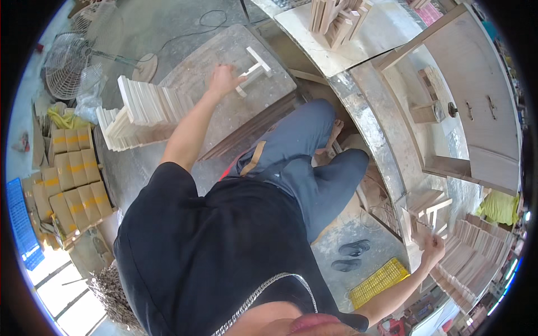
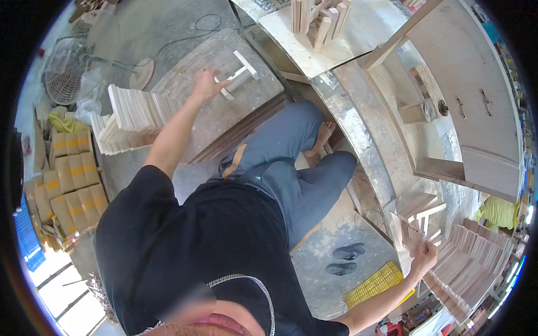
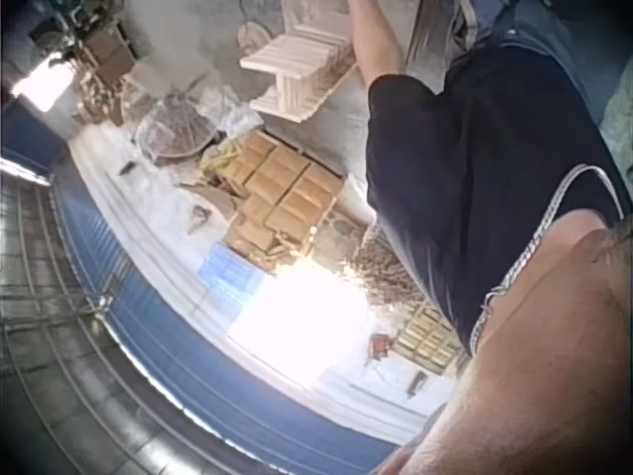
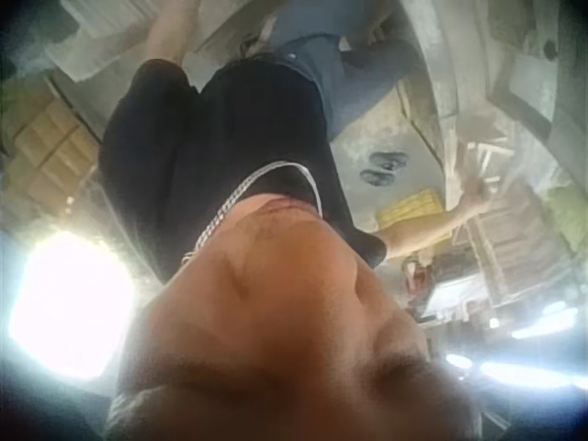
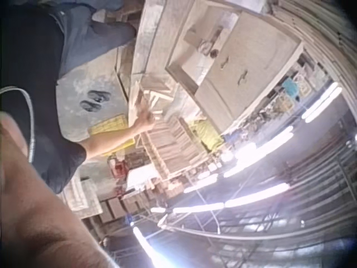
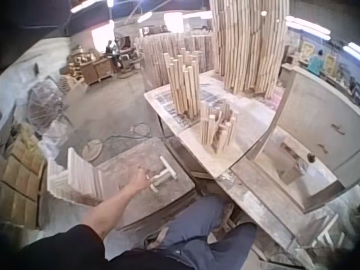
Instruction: Assembling wooden cross-frames and stacking them using a mallet.
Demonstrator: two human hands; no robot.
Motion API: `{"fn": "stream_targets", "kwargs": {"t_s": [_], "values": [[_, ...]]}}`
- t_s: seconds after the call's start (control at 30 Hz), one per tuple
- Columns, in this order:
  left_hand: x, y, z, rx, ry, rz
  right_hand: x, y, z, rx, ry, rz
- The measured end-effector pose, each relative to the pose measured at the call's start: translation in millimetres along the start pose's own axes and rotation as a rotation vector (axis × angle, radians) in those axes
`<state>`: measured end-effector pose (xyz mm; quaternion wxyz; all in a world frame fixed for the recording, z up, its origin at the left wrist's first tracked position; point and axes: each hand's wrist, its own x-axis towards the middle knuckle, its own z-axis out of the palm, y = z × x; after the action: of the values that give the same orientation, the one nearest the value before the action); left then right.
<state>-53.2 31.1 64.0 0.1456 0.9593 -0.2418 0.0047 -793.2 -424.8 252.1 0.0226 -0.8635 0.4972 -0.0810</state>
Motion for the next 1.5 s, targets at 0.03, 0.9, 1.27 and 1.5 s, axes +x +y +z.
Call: {"fn": "stream_targets", "kwargs": {"t_s": [0.03, 0.9, 1.27, 1.5], "values": [[3.7, -1.4, 5.8, 0.046, -0.031, 0.027, -0.2, -5.6, 1.2, 0.036, 0.044, 0.016], [-129.6, 82.9, -172.6, -1.203, 0.097, 0.150, -30.0, -367.3, 50.4, 1.236, -0.285, -0.024], [-145.7, 209.9, -157.7, -0.950, -0.367, 0.794, -64.8, -399.7, 51.4, 1.375, -0.336, -0.129], [-132.1, 240.1, -135.9, -1.030, -0.646, 0.761, -68.1, -384.3, 47.2, 1.407, -0.314, -0.109]]}}
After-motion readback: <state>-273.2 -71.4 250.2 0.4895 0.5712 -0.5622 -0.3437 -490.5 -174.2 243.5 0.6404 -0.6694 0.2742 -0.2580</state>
